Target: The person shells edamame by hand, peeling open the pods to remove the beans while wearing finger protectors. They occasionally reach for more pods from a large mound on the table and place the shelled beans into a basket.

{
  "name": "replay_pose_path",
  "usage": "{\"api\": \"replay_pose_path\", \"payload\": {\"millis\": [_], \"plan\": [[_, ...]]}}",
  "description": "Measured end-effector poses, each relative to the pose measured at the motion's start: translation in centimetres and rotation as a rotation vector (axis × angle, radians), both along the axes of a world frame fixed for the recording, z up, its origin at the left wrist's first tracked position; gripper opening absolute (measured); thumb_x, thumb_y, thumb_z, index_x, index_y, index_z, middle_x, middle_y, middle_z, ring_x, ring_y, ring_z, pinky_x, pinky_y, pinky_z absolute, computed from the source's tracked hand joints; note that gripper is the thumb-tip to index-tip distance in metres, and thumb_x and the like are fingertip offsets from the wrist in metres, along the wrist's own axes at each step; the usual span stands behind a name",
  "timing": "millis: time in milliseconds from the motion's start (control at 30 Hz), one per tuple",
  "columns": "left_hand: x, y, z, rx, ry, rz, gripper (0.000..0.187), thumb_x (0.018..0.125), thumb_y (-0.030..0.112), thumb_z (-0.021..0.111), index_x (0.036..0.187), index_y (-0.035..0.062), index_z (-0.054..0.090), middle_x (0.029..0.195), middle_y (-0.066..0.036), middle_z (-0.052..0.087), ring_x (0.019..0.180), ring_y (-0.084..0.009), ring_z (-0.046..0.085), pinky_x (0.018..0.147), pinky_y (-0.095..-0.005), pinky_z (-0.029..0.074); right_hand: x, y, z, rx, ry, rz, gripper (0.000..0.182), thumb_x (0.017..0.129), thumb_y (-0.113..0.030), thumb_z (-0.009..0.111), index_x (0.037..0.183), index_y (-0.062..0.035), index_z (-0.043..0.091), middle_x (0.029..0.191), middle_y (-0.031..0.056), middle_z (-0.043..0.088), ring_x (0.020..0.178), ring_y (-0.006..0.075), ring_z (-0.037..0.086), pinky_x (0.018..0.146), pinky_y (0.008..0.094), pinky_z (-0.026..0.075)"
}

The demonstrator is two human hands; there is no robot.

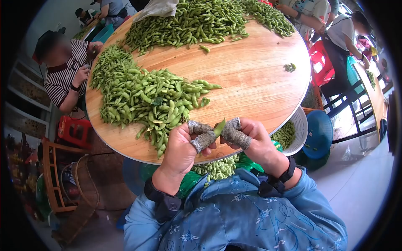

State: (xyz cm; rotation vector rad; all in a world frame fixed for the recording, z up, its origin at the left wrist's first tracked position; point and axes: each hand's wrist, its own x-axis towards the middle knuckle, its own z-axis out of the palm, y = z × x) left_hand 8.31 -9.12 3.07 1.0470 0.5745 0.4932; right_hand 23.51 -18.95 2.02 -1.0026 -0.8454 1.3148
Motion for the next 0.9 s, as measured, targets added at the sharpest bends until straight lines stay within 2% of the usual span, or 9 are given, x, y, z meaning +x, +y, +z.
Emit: {"api": "replay_pose_path", "payload": {"millis": [300,400,467,533,567,667,800,867,900], "plan": [[-0.1,-0.4,-0.2,-0.144,-0.021,0.011,0.009,0.077,0.005,0.059,0.085,0.0010,0.056,0.069,-0.008,0.060,0.057,-0.0119,0.057,0.048,-0.0202,0.046,-0.3,0.3,-0.4,0.047,-0.050,-0.041,0.014,0.084,-0.014,0.055,0.089,-0.0008,0.056,0.079,-0.0025,0.055,0.075,0.0044,0.048,0.068,0.0199,0.040],[0.2,-0.6,-0.1,-0.022,0.049,0.066,0.010,0.078,0.003,0.058,0.087,-0.0001,0.055,0.071,-0.008,0.060,0.058,-0.0123,0.057,0.050,-0.0203,0.046,-0.6,0.6,-0.8,0.070,-0.002,-0.083,0.013,0.084,-0.014,0.055,0.088,-0.0018,0.056,0.078,-0.0034,0.055,0.073,0.0037,0.048,0.066,0.0195,0.039],[0.4,-0.9,-1.1,0.445,0.155,0.082,0.015,0.079,0.008,0.059,0.089,-0.0009,0.053,0.072,-0.007,0.059,0.060,-0.0135,0.057,0.053,-0.0223,0.046,-0.4,0.8,-0.6,-0.024,-0.023,-0.082,0.012,0.084,-0.014,0.056,0.087,-0.0026,0.056,0.076,-0.0038,0.055,0.071,0.0033,0.047,0.064,0.0193,0.039],[0.4,-1.2,-0.3,1.238,0.296,0.085,0.022,0.075,0.011,0.063,0.090,0.0002,0.052,0.073,-0.011,0.056,0.064,-0.0212,0.057,0.054,-0.0298,0.045,-0.3,0.9,-0.3,-0.079,-0.059,-0.083,0.013,0.083,-0.015,0.057,0.086,-0.0027,0.056,0.076,-0.0038,0.055,0.070,0.0034,0.047,0.063,0.0194,0.039],[0.5,-1.1,-0.3,1.483,0.328,0.099,0.028,0.070,0.011,0.065,0.091,0.0010,0.050,0.075,-0.014,0.053,0.066,-0.0292,0.055,0.056,-0.0367,0.043,-0.3,1.0,-0.4,-0.056,-0.061,-0.090,0.013,0.083,-0.015,0.056,0.087,-0.0028,0.056,0.076,-0.0036,0.055,0.071,0.0035,0.047,0.063,0.0194,0.039],[0.1,-1.0,-1.2,1.609,0.392,0.063,0.025,0.070,0.007,0.059,0.092,-0.0001,0.049,0.081,-0.014,0.052,0.076,-0.0318,0.052,0.054,-0.0405,0.043,-0.7,0.6,-0.9,-0.013,-0.042,-0.068,0.013,0.084,-0.014,0.056,0.088,-0.0019,0.056,0.079,-0.0018,0.056,0.072,0.0045,0.048,0.065,0.0198,0.040],[0.4,-1.3,-2.7,1.398,0.158,0.221,0.019,0.074,0.006,0.055,0.091,0.0004,0.049,0.075,-0.015,0.053,0.064,-0.0342,0.052,0.054,-0.0402,0.042,-1.2,0.7,-1.7,0.115,0.016,-0.076,0.012,0.084,-0.010,0.054,0.090,0.0002,0.054,0.082,0.0013,0.056,0.077,0.0067,0.050,0.071,0.0220,0.042],[0.7,-1.7,-2.6,1.310,0.132,0.250,0.014,0.079,0.008,0.052,0.091,0.0008,0.049,0.070,-0.015,0.053,0.059,-0.0338,0.052,0.054,-0.0375,0.042,-1.3,0.8,-2.2,0.185,-0.017,-0.085,0.012,0.083,-0.009,0.055,0.090,0.0006,0.054,0.082,0.0016,0.056,0.078,0.0068,0.051,0.070,0.0221,0.042],[0.8,-2.1,-2.4,1.116,0.149,0.280,0.013,0.081,0.010,0.050,0.090,0.0008,0.050,0.069,-0.015,0.054,0.059,-0.0327,0.053,0.054,-0.0366,0.042,-1.4,0.7,-2.1,0.184,-0.017,-0.085,0.012,0.083,-0.009,0.055,0.090,0.0006,0.054,0.082,0.0016,0.056,0.078,0.0068,0.051,0.070,0.0221,0.042]]}}
